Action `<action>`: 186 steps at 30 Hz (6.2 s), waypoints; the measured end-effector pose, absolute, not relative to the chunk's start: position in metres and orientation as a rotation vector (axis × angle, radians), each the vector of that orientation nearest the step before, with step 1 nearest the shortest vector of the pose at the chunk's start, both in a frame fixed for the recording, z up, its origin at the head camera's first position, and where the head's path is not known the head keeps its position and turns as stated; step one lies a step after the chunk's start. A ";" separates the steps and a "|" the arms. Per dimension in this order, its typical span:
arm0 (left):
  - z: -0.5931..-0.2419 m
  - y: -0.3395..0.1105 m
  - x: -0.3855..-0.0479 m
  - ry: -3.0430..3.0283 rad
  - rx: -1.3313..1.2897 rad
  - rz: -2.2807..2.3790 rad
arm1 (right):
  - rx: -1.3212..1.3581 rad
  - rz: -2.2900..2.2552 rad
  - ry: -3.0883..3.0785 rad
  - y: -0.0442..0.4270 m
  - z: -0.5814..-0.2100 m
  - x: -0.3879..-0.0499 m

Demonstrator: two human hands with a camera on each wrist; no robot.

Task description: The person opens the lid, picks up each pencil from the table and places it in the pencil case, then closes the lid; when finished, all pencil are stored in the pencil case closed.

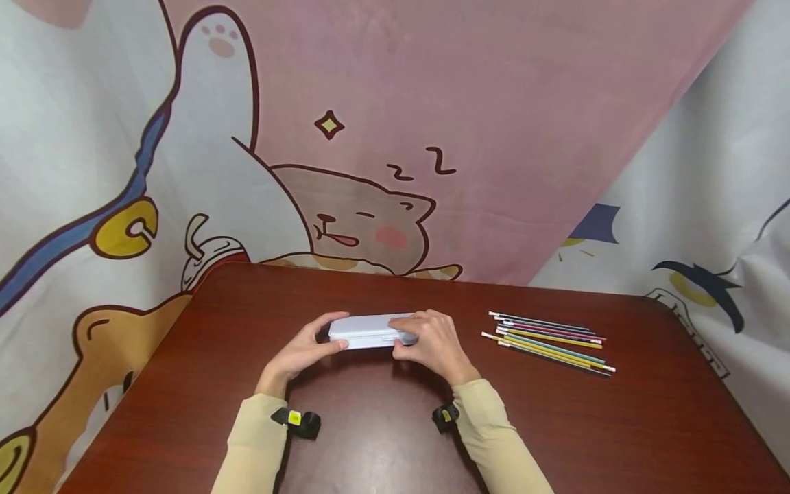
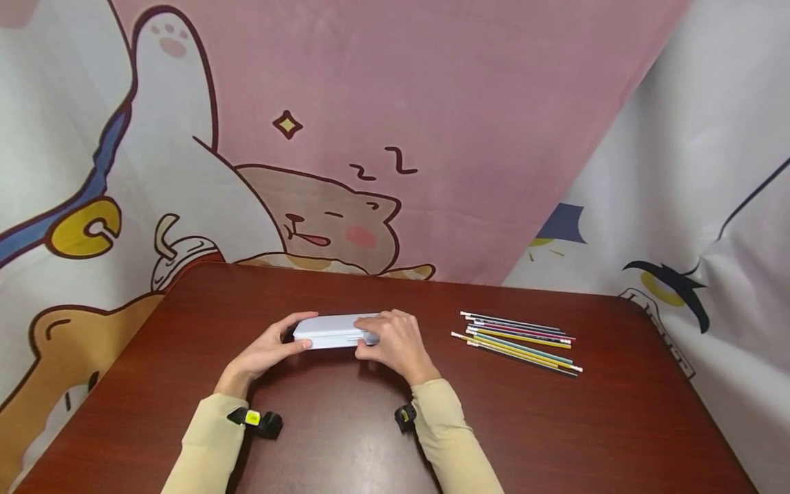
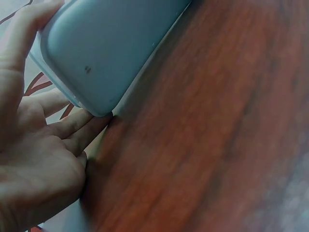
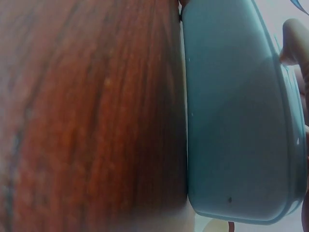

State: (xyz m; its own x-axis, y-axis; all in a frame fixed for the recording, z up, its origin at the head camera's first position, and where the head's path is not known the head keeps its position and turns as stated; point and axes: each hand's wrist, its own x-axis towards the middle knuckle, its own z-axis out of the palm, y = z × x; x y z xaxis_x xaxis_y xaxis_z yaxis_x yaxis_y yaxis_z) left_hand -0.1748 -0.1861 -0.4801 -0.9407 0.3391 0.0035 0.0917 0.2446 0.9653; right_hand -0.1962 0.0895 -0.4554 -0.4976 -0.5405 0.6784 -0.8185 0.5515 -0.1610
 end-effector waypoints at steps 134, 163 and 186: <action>-0.480 -0.177 -0.175 2.459 0.264 1.593 | 0.109 1.367 -2.406 0.225 -0.455 -0.200; -0.481 -0.178 -0.176 2.439 0.287 1.603 | -0.152 1.193 -2.538 0.302 -0.458 -0.150; -0.481 -0.178 -0.176 2.472 0.250 1.463 | -0.193 1.118 -2.665 0.357 -0.470 -0.124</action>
